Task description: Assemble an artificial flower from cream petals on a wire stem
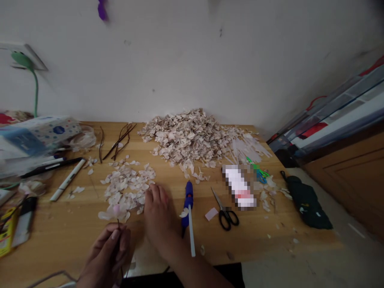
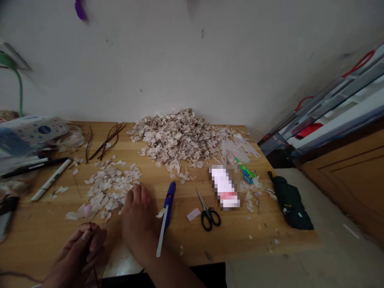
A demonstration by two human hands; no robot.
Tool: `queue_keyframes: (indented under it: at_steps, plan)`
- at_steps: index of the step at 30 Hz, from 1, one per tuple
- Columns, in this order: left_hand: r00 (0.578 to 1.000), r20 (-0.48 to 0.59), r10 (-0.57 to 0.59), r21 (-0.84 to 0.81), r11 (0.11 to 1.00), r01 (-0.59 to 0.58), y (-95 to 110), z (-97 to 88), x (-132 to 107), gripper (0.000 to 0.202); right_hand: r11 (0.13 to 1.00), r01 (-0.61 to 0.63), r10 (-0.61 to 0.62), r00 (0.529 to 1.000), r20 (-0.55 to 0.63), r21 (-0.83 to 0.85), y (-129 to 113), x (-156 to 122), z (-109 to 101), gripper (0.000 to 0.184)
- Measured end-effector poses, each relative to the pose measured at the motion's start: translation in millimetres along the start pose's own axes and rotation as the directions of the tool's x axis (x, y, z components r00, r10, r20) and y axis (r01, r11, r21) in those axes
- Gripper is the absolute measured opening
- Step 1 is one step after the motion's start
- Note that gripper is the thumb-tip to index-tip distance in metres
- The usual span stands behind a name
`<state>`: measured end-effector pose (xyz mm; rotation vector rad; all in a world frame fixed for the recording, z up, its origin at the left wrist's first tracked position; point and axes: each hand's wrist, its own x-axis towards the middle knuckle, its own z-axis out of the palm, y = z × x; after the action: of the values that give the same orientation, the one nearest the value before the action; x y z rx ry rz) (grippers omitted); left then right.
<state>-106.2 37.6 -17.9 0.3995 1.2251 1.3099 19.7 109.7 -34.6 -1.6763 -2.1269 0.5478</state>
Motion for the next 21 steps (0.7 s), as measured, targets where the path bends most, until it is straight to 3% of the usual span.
queue_keyframes:
  at_steps: [3,13,18,21]
  plan:
    - [1.0,0.01,0.012,-0.011,1.0,-0.012,-1,3.3,1,0.028,0.999,-0.03,0.03,0.999,-0.027,-0.01,1,7,-2,0.028]
    - [0.999,0.016,0.034,-0.007,0.999,-0.034,-4,3.0,4,0.03,1.0,-0.006,0.006,0.999,-0.035,-0.017,4,23,26,0.035]
    - [1.0,0.013,0.01,-0.011,1.0,-0.01,-1,4.7,2,0.028,1.0,-0.013,0.012,0.999,-0.034,-0.018,4,24,21,0.038]
    - [1.0,0.013,0.005,-0.004,1.0,-0.005,0,7.0,0,0.029,1.0,-0.01,0.01,0.999,-0.043,-0.005,2,19,9,0.037]
